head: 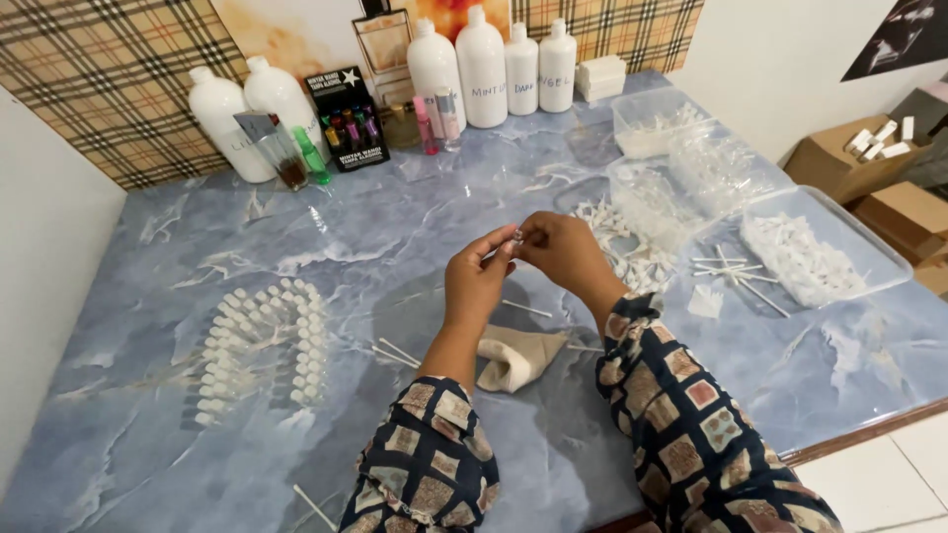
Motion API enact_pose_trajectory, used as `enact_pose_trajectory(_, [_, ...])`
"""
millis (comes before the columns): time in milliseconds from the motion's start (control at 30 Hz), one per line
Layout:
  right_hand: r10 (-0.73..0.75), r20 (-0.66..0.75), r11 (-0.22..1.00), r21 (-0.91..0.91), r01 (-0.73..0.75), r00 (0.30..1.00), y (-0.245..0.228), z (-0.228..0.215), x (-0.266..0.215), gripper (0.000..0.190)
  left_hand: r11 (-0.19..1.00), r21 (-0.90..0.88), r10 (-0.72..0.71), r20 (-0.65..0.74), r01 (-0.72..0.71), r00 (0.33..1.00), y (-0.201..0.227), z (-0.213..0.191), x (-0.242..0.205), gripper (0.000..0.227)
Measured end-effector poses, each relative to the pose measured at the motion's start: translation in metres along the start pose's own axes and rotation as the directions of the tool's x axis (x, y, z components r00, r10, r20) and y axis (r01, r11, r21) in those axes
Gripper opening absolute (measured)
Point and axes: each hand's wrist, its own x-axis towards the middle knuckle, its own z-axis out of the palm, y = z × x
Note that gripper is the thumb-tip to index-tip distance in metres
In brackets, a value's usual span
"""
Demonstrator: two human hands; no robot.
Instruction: Assembling small perfume sample vials by attaching stems and caps.
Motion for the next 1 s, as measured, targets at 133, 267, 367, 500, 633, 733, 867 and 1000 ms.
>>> enact_pose_trajectory(133, [0.002, -0.001, 1.000, -0.005, -0.002, 1.000, -0.003, 0.023, -0.013, 0.031, 0.999, -0.019, -0.035, -0.028, 0.034, 0.999, -0.011, -0.013, -0.012, 0.029])
enact_pose_trajectory(267, [-0.057, -0.109, 0.994, 0.089, 0.067, 0.992, -0.012, 0.032, -0.022, 0.025, 0.997, 0.079, 0.032, -0.089, -0.025, 0.996, -0.018, -0.022, -0.012, 0.029])
enact_pose_trajectory(367, [-0.037, -0.163, 0.988, 0.143, 0.061, 0.986, -0.012, 0.034, -0.023, 0.022, 0.991, 0.105, 0.090, -0.117, -0.078, 0.989, -0.022, -0.025, -0.009, 0.028])
enact_pose_trajectory(500, [0.034, -0.174, 0.964, 0.266, 0.013, 0.984, 0.002, 0.037, -0.022, 0.022, 0.992, -0.007, 0.122, -0.153, -0.124, 0.981, -0.025, -0.022, -0.007, 0.035])
enact_pose_trajectory(633, [0.076, -0.124, 0.952, 0.303, -0.035, 0.989, 0.007, 0.041, -0.025, 0.018, 0.973, -0.027, 0.222, -0.140, -0.228, 0.965, -0.021, -0.017, -0.012, 0.037])
enact_pose_trajectory(733, [0.091, -0.080, 0.931, 0.360, -0.057, 0.993, 0.007, 0.045, -0.028, 0.018, 0.957, -0.015, 0.287, -0.125, -0.291, 0.950, -0.021, -0.017, -0.014, 0.037])
enact_pose_trajectory(867, [0.108, -0.052, 0.918, 0.388, -0.079, 0.993, 0.000, 0.045, -0.032, 0.014, 0.934, 0.057, 0.356, -0.144, -0.352, 0.923, -0.024, -0.019, -0.014, 0.036])
enact_pose_trajectory(1000, [0.061, -0.154, 0.890, 0.456, 0.016, 0.986, 0.004, 0.046, -0.030, 0.020, 0.924, 0.090, 0.382, -0.157, -0.372, 0.911, -0.024, -0.021, -0.015, 0.035])
